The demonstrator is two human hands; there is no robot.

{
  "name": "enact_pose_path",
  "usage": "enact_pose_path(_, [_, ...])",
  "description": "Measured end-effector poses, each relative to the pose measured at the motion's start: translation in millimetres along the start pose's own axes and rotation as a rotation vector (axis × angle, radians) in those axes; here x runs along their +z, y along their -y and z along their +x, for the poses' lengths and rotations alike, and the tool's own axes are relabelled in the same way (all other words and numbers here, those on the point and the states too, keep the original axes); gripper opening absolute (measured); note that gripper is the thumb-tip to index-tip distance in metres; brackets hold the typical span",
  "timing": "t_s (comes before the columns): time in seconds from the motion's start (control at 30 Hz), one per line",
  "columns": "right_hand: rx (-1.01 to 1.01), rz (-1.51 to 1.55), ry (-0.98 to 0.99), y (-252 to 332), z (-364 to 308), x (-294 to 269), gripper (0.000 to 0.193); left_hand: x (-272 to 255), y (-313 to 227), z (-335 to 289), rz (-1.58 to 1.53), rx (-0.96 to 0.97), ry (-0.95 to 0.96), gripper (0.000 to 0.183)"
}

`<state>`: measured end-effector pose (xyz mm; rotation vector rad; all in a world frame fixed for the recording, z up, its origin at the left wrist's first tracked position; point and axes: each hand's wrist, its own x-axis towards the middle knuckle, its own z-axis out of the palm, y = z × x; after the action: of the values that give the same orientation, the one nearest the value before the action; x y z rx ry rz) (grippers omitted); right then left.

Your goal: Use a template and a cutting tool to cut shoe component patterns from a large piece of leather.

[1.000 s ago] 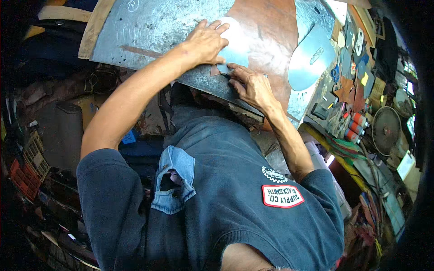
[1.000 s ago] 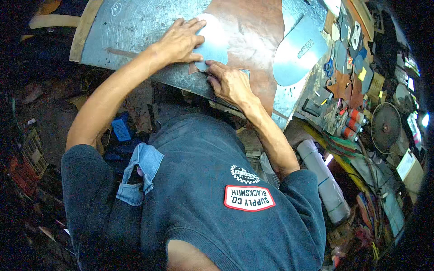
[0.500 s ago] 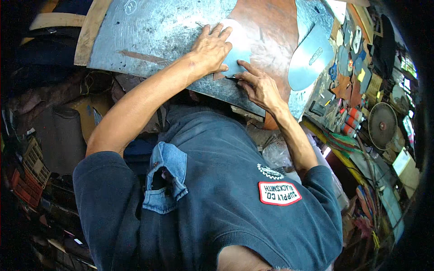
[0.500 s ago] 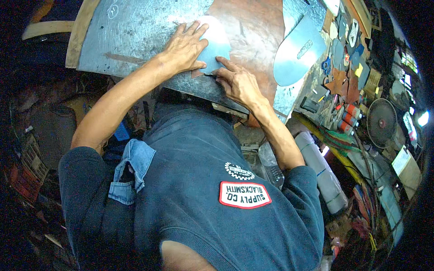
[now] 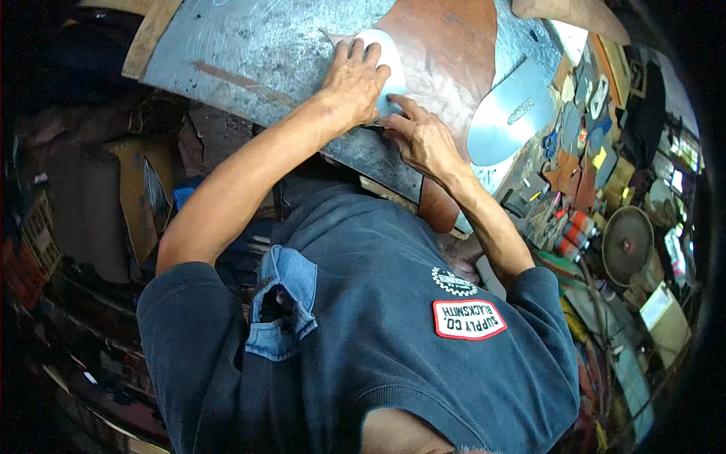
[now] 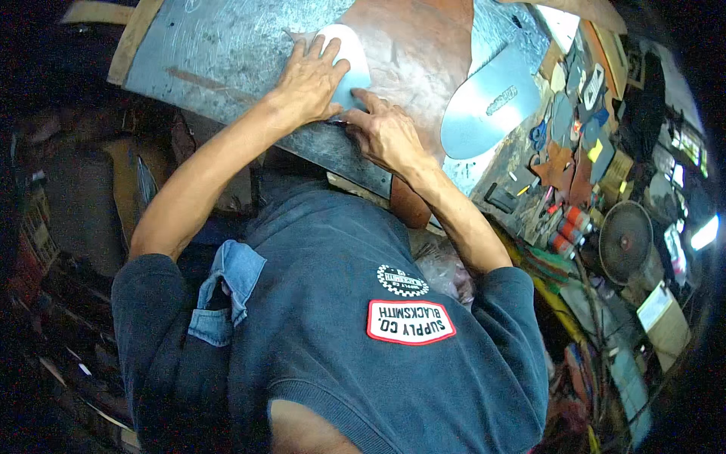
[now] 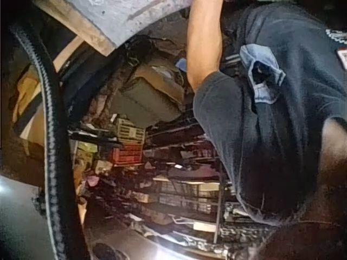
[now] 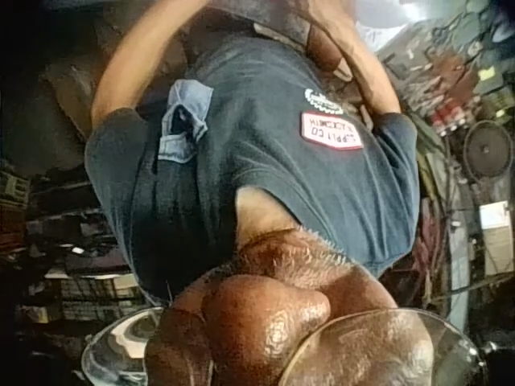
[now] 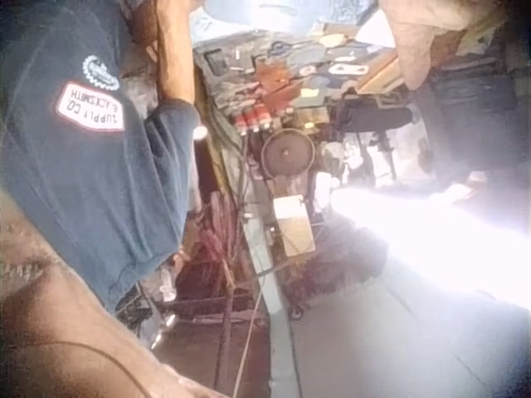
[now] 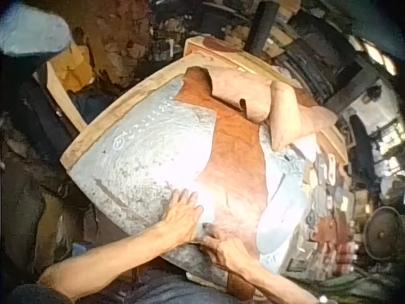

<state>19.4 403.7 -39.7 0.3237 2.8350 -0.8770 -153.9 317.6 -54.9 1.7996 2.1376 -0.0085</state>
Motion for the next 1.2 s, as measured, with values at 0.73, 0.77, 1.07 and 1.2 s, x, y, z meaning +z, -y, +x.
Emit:
enact_pose_path(0.73, [-0.174, -0.027, 0.171, -50.1, 6.6, -26.8, 0.017, 7.5, -9.1, -1.1, -0.088, -0.103, -0.008, 0.072])
enact_pose_path(0.77, [-0.176, -0.026, 0.176, -51.4, 8.8, -29.7, 0.017, 7.7, -8.8, -0.8, -0.093, -0.106, -0.009, 0.072])
enact_pose_path(1.07, [-0.319, -0.037, 0.251, -71.3, 23.2, -40.4, 0.016, 9.0, -8.2, -0.7, -0.113, -0.106, -0.012, 0.071])
enact_pose_path(1.2, [-0.362, -0.059, 0.301, -73.6, 30.1, -46.3, 0.018, 8.7, -8.1, -1.0, -0.121, -0.110, -0.004, 0.070])
